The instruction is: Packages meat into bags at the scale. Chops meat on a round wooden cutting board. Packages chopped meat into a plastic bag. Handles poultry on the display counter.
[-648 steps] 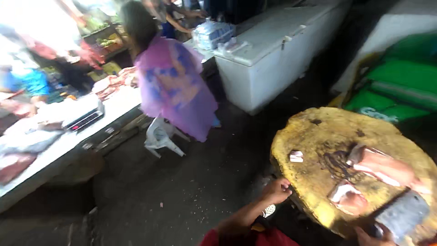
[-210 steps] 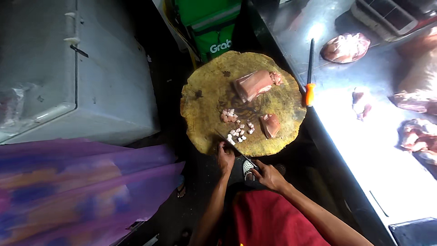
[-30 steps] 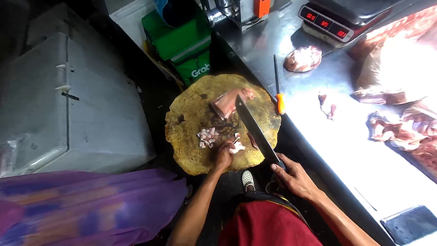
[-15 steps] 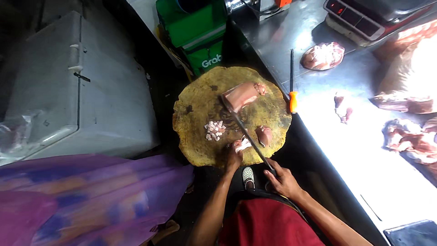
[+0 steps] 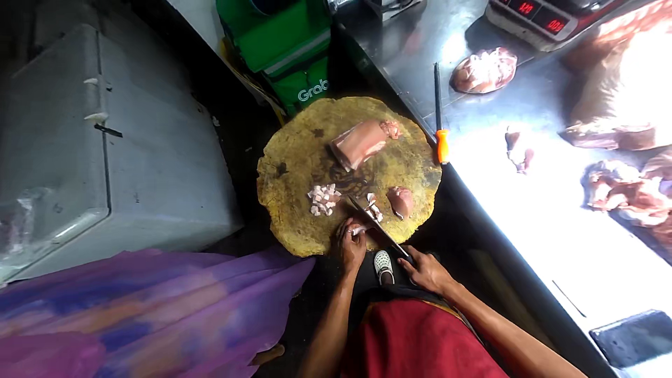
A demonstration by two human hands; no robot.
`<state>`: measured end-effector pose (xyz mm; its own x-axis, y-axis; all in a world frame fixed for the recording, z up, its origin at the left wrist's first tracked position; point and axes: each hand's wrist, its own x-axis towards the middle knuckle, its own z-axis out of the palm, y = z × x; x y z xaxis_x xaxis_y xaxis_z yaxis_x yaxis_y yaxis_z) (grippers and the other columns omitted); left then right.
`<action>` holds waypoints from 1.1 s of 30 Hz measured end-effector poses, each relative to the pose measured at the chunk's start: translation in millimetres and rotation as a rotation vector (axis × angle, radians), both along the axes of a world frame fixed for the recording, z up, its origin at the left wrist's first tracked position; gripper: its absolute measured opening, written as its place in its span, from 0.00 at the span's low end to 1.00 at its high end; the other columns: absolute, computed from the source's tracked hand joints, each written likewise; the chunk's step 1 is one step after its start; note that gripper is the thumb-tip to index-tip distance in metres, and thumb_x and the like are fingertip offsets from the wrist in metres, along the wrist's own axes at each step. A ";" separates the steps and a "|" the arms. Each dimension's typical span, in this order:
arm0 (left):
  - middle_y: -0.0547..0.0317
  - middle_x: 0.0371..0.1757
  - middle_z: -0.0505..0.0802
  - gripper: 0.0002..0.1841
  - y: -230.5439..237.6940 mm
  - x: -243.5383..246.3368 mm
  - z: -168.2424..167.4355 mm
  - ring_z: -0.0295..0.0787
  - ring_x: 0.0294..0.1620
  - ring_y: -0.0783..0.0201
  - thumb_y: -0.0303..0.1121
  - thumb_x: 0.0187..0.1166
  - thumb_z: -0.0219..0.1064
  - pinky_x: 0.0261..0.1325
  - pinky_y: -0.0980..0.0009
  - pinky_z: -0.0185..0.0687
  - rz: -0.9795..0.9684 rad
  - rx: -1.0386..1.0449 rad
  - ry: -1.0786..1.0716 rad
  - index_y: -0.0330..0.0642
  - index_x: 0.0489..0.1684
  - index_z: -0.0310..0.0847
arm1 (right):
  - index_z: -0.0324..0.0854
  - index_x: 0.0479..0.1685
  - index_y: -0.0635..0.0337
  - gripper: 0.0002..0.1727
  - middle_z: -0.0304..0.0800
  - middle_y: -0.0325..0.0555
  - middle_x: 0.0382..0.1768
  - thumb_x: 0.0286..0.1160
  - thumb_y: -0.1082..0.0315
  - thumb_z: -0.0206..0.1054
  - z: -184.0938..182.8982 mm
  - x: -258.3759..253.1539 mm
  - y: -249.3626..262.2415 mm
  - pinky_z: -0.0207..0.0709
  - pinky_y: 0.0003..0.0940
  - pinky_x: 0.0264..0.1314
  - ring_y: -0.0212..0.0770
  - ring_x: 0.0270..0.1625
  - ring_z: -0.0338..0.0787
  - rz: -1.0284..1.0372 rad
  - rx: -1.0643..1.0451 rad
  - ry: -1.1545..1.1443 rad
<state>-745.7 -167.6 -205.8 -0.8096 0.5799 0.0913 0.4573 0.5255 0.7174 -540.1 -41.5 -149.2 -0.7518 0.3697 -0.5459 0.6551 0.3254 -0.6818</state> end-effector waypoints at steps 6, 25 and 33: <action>0.43 0.75 0.86 0.13 -1.5 1.5 8.8 0.82 0.77 0.50 0.31 0.76 0.71 0.80 0.54 0.75 0.030 -0.017 0.019 0.32 0.53 0.90 | 0.73 0.83 0.44 0.32 0.92 0.44 0.33 0.87 0.39 0.53 50.2 0.1 -6.4 0.86 0.47 0.39 0.42 0.31 0.91 -0.078 0.087 0.304; 0.46 0.73 0.87 0.14 -10.4 -1.9 6.0 0.83 0.75 0.53 0.32 0.77 0.71 0.80 0.56 0.76 0.046 -0.134 -0.036 0.34 0.55 0.90 | 0.74 0.80 0.46 0.30 0.93 0.49 0.37 0.87 0.42 0.55 6.7 -14.4 -33.3 0.86 0.53 0.47 0.50 0.39 0.94 0.000 0.070 0.139; 0.42 0.73 0.86 0.13 -16.6 -1.6 5.3 0.84 0.75 0.50 0.29 0.75 0.71 0.78 0.55 0.78 0.023 -0.068 0.031 0.32 0.52 0.89 | 0.77 0.79 0.46 0.30 0.90 0.42 0.29 0.87 0.40 0.55 52.3 -15.7 -31.0 0.84 0.45 0.35 0.41 0.29 0.89 -0.105 0.115 0.307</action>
<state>-747.3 -184.2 -200.5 -0.8203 0.5666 0.0774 0.4656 0.5832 0.6656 -555.7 -72.5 -96.9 -0.8291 0.5002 -0.2498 0.4588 0.3534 -0.8152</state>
